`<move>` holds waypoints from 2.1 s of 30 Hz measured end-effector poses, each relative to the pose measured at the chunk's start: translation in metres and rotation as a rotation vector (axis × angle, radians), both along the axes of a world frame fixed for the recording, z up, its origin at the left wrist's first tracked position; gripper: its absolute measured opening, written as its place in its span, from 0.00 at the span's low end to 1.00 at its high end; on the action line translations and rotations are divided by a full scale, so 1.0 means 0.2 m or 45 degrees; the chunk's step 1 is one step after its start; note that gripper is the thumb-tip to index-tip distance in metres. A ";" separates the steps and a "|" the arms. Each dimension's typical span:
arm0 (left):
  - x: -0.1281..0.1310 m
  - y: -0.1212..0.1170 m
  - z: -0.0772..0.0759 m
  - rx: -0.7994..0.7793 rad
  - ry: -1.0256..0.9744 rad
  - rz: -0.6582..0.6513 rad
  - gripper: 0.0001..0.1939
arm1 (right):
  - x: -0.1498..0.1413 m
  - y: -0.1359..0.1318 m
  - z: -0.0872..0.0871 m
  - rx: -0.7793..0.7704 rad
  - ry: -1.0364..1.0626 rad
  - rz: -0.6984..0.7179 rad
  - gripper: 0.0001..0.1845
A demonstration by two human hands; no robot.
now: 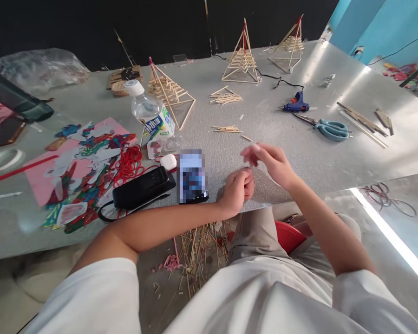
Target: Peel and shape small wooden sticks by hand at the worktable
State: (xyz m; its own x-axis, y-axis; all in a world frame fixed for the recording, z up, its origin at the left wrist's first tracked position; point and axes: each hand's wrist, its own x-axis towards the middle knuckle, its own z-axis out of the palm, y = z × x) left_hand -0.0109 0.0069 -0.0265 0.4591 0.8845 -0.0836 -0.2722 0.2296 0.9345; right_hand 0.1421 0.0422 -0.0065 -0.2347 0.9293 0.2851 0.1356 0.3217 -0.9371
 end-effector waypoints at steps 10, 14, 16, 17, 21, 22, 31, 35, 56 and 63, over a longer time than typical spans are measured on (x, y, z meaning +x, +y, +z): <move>-0.01 0.00 0.00 0.026 0.053 -0.208 0.27 | 0.05 -0.34 -0.15 0.057 0.217 -0.257 0.12; -0.01 0.01 0.00 0.043 0.101 -0.310 0.29 | 0.06 -0.34 -0.16 0.060 0.253 -0.291 0.14; -0.01 0.00 0.00 0.046 0.134 -0.313 0.31 | 0.06 -0.36 -0.17 0.054 0.268 -0.330 0.15; -0.01 0.00 0.00 0.043 0.153 -0.302 0.32 | 0.06 -0.37 -0.18 0.060 0.280 -0.353 0.15; -0.02 0.00 0.00 0.019 0.208 -0.238 0.33 | 0.03 -0.39 -0.20 0.096 0.329 -0.445 0.16; -0.02 0.00 0.00 0.020 0.216 -0.223 0.33 | 0.02 -0.39 -0.20 0.097 0.330 -0.463 0.17; -0.02 -0.01 -0.02 0.067 0.274 -0.169 0.32 | -0.01 -0.39 -0.21 0.146 0.270 -0.470 0.17; -0.02 -0.01 -0.02 0.076 0.256 -0.180 0.32 | 0.00 -0.39 -0.21 0.119 0.271 -0.413 0.17; -0.02 -0.03 0.00 0.186 0.329 0.011 0.33 | 0.11 -0.42 -0.19 0.168 -0.108 -0.043 0.17; -0.02 -0.04 0.01 0.127 0.063 -0.162 0.30 | 0.14 -0.42 -0.16 0.073 0.024 0.151 0.12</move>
